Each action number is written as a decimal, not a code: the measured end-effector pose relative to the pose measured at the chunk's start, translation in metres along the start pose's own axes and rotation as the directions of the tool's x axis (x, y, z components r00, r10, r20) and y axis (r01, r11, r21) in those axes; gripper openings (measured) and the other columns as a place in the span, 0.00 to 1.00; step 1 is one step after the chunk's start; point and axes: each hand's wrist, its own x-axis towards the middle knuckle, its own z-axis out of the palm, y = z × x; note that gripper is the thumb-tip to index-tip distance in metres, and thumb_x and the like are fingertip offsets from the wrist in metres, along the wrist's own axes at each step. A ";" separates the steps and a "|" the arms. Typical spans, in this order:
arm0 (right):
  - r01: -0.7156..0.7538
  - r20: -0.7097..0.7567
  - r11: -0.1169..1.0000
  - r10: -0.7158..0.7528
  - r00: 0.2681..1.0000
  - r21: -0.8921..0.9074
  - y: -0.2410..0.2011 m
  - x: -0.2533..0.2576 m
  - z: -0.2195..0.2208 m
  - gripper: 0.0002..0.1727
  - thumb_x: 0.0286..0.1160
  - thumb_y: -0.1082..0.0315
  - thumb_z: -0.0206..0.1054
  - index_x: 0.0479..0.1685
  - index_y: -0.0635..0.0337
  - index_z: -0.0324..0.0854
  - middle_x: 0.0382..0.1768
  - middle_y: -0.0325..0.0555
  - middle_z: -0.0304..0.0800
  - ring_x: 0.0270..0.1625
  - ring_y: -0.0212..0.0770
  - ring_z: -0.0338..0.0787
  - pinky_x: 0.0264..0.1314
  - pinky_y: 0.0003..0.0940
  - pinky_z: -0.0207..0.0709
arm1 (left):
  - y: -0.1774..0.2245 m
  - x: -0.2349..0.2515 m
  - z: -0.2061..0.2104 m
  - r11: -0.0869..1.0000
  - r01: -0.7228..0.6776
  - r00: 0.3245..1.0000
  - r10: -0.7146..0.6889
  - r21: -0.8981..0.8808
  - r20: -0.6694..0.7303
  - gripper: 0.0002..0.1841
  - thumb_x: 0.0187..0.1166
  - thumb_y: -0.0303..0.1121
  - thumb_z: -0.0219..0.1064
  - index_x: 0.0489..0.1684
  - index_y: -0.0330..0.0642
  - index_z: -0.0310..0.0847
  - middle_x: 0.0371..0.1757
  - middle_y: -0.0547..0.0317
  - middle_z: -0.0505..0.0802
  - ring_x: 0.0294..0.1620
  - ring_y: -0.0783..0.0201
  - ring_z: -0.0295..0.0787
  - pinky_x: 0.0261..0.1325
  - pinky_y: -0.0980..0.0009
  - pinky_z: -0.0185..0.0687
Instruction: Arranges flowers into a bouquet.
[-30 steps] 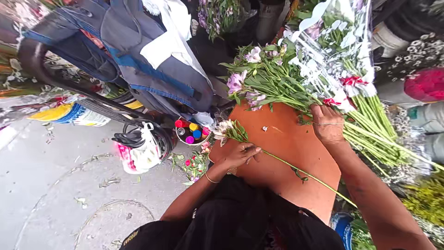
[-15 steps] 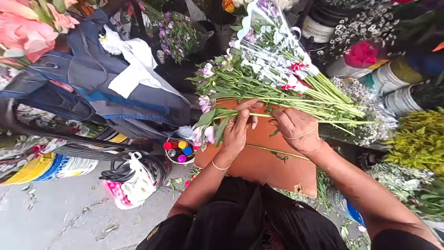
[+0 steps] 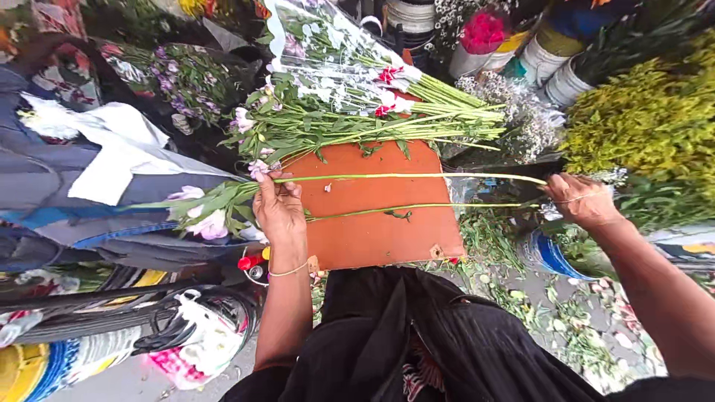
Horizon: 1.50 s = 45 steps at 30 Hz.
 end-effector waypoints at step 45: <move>0.491 -0.289 0.735 -0.397 0.871 0.467 -0.299 0.176 0.090 0.12 0.79 0.74 0.66 0.52 0.58 0.95 0.39 0.60 0.90 0.46 0.52 0.89 0.54 0.37 0.80 | -0.114 -0.076 -0.086 -0.043 -0.488 0.868 -0.131 0.872 0.479 0.39 0.78 0.54 0.66 0.81 0.31 0.72 0.88 0.39 0.71 0.91 0.39 0.58 0.90 0.34 0.43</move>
